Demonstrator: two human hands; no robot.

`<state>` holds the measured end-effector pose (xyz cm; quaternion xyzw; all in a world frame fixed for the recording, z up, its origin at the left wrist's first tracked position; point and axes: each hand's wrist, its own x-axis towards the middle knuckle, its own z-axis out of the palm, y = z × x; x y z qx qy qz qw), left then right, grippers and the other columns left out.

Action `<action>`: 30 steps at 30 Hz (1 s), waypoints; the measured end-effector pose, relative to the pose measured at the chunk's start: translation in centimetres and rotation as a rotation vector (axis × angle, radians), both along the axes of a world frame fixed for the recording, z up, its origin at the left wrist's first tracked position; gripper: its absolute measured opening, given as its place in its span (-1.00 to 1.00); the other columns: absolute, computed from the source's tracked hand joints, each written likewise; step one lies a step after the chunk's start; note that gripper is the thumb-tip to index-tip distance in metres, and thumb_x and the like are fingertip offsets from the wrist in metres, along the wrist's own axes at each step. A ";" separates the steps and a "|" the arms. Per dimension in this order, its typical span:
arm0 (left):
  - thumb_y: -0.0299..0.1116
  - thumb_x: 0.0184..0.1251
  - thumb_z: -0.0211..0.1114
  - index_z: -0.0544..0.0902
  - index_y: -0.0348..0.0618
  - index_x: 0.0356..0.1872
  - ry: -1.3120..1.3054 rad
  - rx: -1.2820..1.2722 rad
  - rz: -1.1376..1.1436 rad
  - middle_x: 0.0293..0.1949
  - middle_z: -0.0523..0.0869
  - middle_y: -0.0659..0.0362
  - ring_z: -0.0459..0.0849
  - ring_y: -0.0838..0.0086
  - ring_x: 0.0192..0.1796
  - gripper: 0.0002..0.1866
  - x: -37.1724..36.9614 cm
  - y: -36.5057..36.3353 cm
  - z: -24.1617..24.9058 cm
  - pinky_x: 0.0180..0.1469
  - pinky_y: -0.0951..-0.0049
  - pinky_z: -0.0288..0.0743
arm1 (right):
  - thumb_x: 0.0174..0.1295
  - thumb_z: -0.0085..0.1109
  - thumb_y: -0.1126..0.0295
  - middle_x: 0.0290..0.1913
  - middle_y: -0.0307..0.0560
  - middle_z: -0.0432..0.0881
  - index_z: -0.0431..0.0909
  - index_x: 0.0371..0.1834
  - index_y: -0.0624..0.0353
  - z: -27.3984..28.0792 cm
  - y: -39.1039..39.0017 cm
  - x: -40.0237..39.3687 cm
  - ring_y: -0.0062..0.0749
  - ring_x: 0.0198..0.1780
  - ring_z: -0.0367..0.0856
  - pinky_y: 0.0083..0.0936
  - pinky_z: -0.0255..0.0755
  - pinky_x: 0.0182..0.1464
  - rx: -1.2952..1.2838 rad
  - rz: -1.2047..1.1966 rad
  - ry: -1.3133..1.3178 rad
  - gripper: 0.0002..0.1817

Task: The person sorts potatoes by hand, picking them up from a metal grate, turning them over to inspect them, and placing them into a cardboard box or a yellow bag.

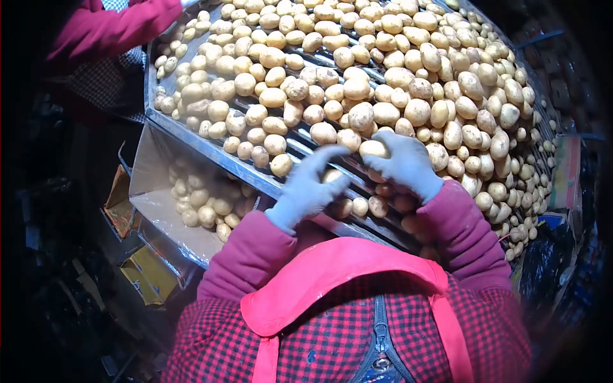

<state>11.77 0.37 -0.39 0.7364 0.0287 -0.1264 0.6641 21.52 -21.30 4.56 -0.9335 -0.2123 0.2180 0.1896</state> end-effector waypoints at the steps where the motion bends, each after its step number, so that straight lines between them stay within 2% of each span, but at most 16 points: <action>1: -0.42 0.27 0.44 0.50 -0.17 0.47 -0.079 0.067 0.115 0.20 0.71 0.04 0.71 0.36 0.16 -0.31 0.0 0.7 -0.7 0.28 0.37 0.57 | 0.35 0.40 0.16 -0.19 0.03 0.77 0.66 0.13 0.17 -0.3 -0.3 -0.6 -0.20 -0.22 0.80 -0.27 0.66 -0.20 0.249 -0.251 0.230 -0.59; 2: -0.44 0.26 0.45 0.44 -0.17 0.53 -0.155 0.134 0.231 0.25 0.68 0.02 0.71 0.35 0.17 -0.24 0.2 1.5 -1.3 0.29 0.38 0.57 | 0.38 0.39 0.17 -0.18 -0.03 0.77 0.66 0.14 0.17 -0.3 -0.2 -0.8 -0.30 -0.25 0.77 -0.35 0.64 -0.23 0.413 -0.379 0.403 -0.60; 3: -0.43 0.23 0.46 0.41 -0.12 0.57 -0.178 0.360 0.191 0.31 0.64 0.00 0.69 0.33 0.24 -0.19 1.0 2.4 -0.5 0.31 0.36 0.57 | 0.41 0.38 0.17 -0.18 -0.09 0.76 0.66 0.15 0.17 -0.2 0.0 -1.0 -0.40 -0.28 0.75 -0.43 0.62 -0.25 0.575 -0.504 0.575 -0.61; 4: -0.37 0.23 0.47 0.42 -0.04 0.57 -0.076 0.399 0.165 0.36 0.60 -0.04 0.65 0.22 0.32 -0.18 1.9 2.6 -0.3 0.35 0.27 0.55 | 0.44 0.37 0.18 -0.17 -0.14 0.75 0.65 0.17 0.18 -0.1 0.4 -0.9 -0.50 -0.31 0.73 -0.51 0.60 -0.27 0.737 -0.625 0.743 -0.62; 5: -0.34 0.22 0.47 0.43 -0.01 0.56 -0.135 0.435 0.107 0.36 0.59 -0.06 0.63 0.15 0.34 -0.19 2.5 2.3 -0.8 0.38 0.22 0.53 | 0.44 0.39 0.19 -0.15 -0.24 0.73 0.66 0.16 0.18 -0.2 1.2 -0.9 -0.67 -0.29 0.66 -0.65 0.54 -0.28 0.732 -0.655 0.709 -0.63; 7: -0.29 0.18 0.48 0.46 0.02 0.53 -0.085 0.545 -0.028 0.31 0.58 -0.09 0.59 -0.01 0.34 -0.20 3.9 1.2 -0.8 0.46 0.12 0.46 | 0.43 0.41 0.19 -0.05 -0.21 0.74 0.65 0.21 0.21 -2.0 2.6 -0.2 -0.61 -0.10 0.66 -0.57 0.59 -0.08 0.820 -0.580 0.660 -0.58; 10: -0.31 0.06 0.51 0.48 -0.04 0.50 -0.122 0.481 0.057 0.27 0.58 -0.15 0.59 -0.04 0.34 -0.15 4.6 1.2 -2.4 0.47 0.12 0.45 | 0.43 0.41 0.20 0.05 -0.19 0.72 0.63 0.26 0.20 -3.2 4.1 0.9 -0.54 0.08 0.63 -0.48 0.56 0.14 0.807 -0.389 0.597 -0.56; 11: -0.32 0.01 0.52 0.47 -0.04 0.51 -0.114 0.401 0.048 0.29 0.58 -0.16 0.58 -0.05 0.36 -0.12 4.6 1.7 -3.1 0.48 0.10 0.44 | 0.44 0.39 0.20 0.04 -0.20 0.70 0.62 0.28 0.18 -3.5 4.5 0.6 -0.58 0.03 0.61 -0.52 0.55 0.11 0.942 -0.427 0.696 -0.56; 15: -0.25 0.15 0.56 0.42 -0.29 0.52 -0.015 -0.058 0.084 0.36 0.57 -0.11 0.55 0.29 0.40 -0.12 3.5 3.1 -3.1 0.43 0.25 0.46 | 0.51 0.30 0.22 0.03 -0.19 0.71 0.52 0.37 0.17 -2.2 4.8 -0.7 -0.62 -0.11 0.62 -0.59 0.58 -0.10 1.046 -0.517 1.001 -0.54; 18: -0.36 0.23 0.49 0.43 -0.27 0.52 -0.162 0.134 0.113 0.37 0.56 -0.01 0.58 0.36 0.35 -0.21 -0.4 5.2 2.8 0.41 0.33 0.48 | 0.51 0.32 0.19 0.12 -0.13 0.68 0.47 0.42 0.19 -0.1 6.7 -2.5 -0.55 -0.06 0.67 -0.57 0.60 -0.05 1.064 -0.466 0.995 -0.47; 20: -0.38 0.21 0.48 0.41 -0.25 0.53 -0.051 -0.087 0.247 0.37 0.56 0.01 0.59 0.30 0.36 -0.19 -3.9 7.6 4.1 0.41 0.32 0.49 | 0.49 0.34 0.18 0.13 -0.11 0.67 0.45 0.45 0.22 1.9 9.4 -3.3 -0.53 -0.02 0.68 -0.56 0.60 0.00 0.995 -0.296 1.098 -0.42; 22: -0.43 0.26 0.45 0.39 -0.23 0.55 -0.062 0.012 0.339 0.35 0.57 0.02 0.61 0.29 0.34 -0.20 -7.3 11.1 5.7 0.39 0.33 0.52 | 0.46 0.38 0.14 0.12 -0.09 0.67 0.44 0.45 0.22 3.2 13.6 -4.3 -0.51 0.00 0.68 -0.53 0.60 0.03 0.887 -0.151 1.115 -0.38; 25: -0.52 0.32 0.39 0.36 -0.21 0.56 0.173 -0.118 0.503 0.30 0.57 0.05 0.58 0.40 0.33 -0.24 -11.3 15.4 7.6 0.31 0.38 0.55 | 0.43 0.42 0.13 0.13 -0.04 0.67 0.42 0.51 0.18 -0.6 19.9 -6.9 -0.51 0.04 0.65 -0.53 0.59 0.04 0.951 0.059 1.101 -0.32; 26: -0.47 0.33 0.40 0.40 -0.20 0.53 0.283 -0.017 0.573 0.30 0.60 -0.02 0.62 0.28 0.32 -0.29 -12.2 16.3 8.0 0.34 0.30 0.55 | 0.43 0.41 0.15 0.14 -0.03 0.68 0.41 0.54 0.16 -1.7 21.0 -7.5 -0.51 0.05 0.64 -0.52 0.59 0.04 0.935 0.101 1.020 -0.31; 28: -0.40 0.33 0.42 0.48 -0.19 0.46 -0.110 1.000 0.554 0.29 0.63 -0.11 0.65 0.11 0.29 -0.34 -13.4 17.6 5.5 0.35 0.19 0.53 | 0.44 0.37 0.18 0.18 -0.04 0.67 0.42 0.54 0.16 -3.0 20.7 -7.5 -0.52 0.07 0.62 -0.54 0.57 0.05 0.923 0.101 0.983 -0.34; 30: -0.39 0.34 0.41 0.54 -0.20 0.41 -0.155 0.931 0.609 0.29 0.66 -0.10 0.65 0.09 0.32 -0.40 -11.9 17.2 5.3 0.39 0.19 0.51 | 0.46 0.35 0.18 0.17 -0.07 0.68 0.44 0.52 0.16 -3.1 18.5 -6.3 -0.54 0.05 0.62 -0.55 0.57 0.02 0.886 0.057 1.037 -0.37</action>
